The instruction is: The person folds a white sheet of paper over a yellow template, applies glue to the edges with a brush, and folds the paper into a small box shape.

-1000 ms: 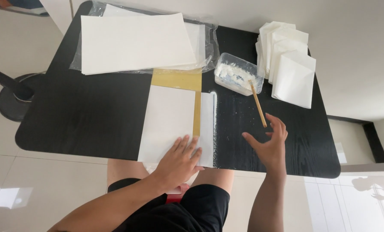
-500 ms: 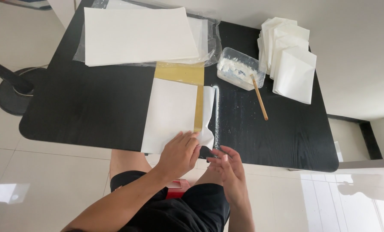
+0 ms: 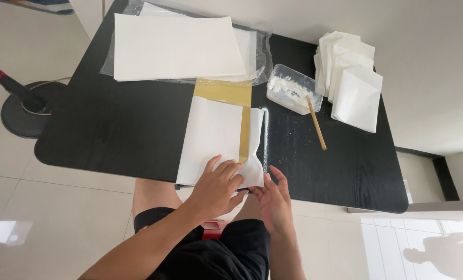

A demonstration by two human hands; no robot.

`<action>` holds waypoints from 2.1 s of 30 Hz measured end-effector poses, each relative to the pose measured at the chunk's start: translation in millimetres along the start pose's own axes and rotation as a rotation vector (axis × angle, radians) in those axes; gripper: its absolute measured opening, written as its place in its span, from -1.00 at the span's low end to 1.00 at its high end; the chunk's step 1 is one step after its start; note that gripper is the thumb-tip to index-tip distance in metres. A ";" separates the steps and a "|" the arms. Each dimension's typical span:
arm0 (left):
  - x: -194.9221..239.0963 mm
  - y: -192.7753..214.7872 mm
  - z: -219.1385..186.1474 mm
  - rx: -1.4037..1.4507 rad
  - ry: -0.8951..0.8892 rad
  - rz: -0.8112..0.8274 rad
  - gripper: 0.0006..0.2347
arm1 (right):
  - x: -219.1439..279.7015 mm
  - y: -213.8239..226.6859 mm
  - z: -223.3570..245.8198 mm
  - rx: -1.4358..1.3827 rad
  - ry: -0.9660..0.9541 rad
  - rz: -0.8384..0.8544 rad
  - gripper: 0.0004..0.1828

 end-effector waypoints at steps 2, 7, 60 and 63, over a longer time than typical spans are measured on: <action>-0.5 11.4 -3.0 0.034 0.052 0.089 -0.75 | -4.7 5.9 -4.4 0.005 0.053 0.022 -0.37; -1.7 24.4 7.0 0.097 0.124 0.148 -0.75 | -14.4 3.8 7.0 0.040 0.129 0.027 -0.33; -73.4 28.4 103.3 -0.259 0.267 0.592 -0.26 | -89.8 -58.5 40.2 0.621 0.085 0.313 -0.48; -76.5 31.7 98.7 -0.256 0.232 0.613 -0.28 | -85.3 -63.7 42.8 0.744 0.108 0.341 -0.55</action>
Point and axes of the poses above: each hand's wrist, its own x-axis away from the middle knuckle, its own y-axis out of the back of the hand, z = x × y, the point moved 3 cm from there along -x, towards the middle knuckle, and after that the axes turned 15 degrees about y, right-handed, at the moved point
